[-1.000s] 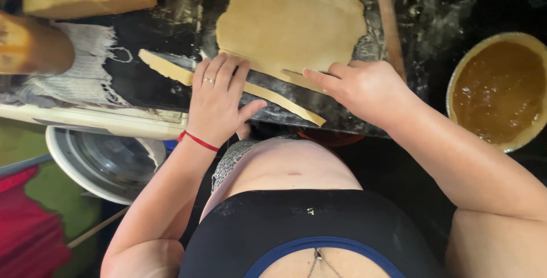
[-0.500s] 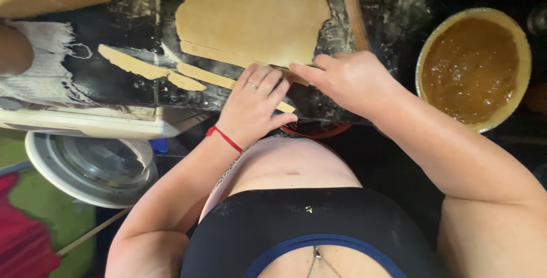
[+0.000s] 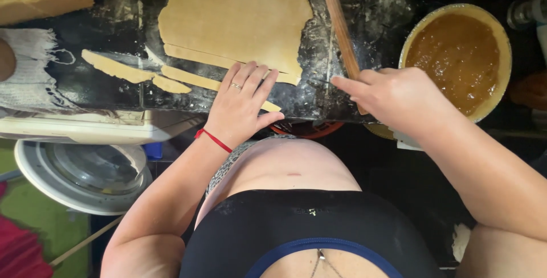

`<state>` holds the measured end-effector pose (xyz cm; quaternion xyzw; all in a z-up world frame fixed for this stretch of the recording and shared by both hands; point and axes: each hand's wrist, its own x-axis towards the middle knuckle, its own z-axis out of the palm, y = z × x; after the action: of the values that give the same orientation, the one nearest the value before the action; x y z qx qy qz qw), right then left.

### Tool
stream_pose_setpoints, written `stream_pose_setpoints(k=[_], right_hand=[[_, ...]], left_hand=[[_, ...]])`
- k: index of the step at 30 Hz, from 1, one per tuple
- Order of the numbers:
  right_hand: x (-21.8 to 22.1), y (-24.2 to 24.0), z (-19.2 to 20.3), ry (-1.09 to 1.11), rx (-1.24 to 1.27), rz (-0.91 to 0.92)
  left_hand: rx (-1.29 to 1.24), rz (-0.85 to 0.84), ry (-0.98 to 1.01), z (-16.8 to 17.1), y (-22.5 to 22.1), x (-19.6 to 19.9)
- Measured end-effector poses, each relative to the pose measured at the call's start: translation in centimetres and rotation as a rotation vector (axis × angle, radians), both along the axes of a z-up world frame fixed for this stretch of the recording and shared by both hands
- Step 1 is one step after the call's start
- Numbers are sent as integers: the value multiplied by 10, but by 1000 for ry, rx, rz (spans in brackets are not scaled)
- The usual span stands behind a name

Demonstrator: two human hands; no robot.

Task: Rolling out dough with a rolling pin and cutting it into strips with a knife on a floured surface.

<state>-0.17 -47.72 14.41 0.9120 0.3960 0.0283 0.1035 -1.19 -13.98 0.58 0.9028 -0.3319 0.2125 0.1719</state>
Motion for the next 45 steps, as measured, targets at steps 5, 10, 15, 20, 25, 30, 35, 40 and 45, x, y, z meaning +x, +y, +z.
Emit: stream_pose_setpoints(k=[5,10,15,20,25,30,35,40,45], right_hand=[[15,9,-8,-92,-26,-17],[42,60,-23,-171,63,24],[78,128,-31,-193,152,86],[107,195,-53,-167,167,133],[123,236,-65,-158,170,168],[130,248,-77,-146,159,180],[127,247,-74,-120,144,170],[116,213,-73,-82,95,142],[102,180,-55,-42,81,156]], left_hand=[[-23,-104,60,-1,12,-8],[-32,35,116,8,48,4],[21,176,43,1,104,19],[-6,225,83,13,127,23],[-28,221,76,6,138,37],[-32,209,72,-1,142,44],[-16,198,42,3,144,46],[-7,186,44,7,143,45],[-4,178,52,7,140,45]])
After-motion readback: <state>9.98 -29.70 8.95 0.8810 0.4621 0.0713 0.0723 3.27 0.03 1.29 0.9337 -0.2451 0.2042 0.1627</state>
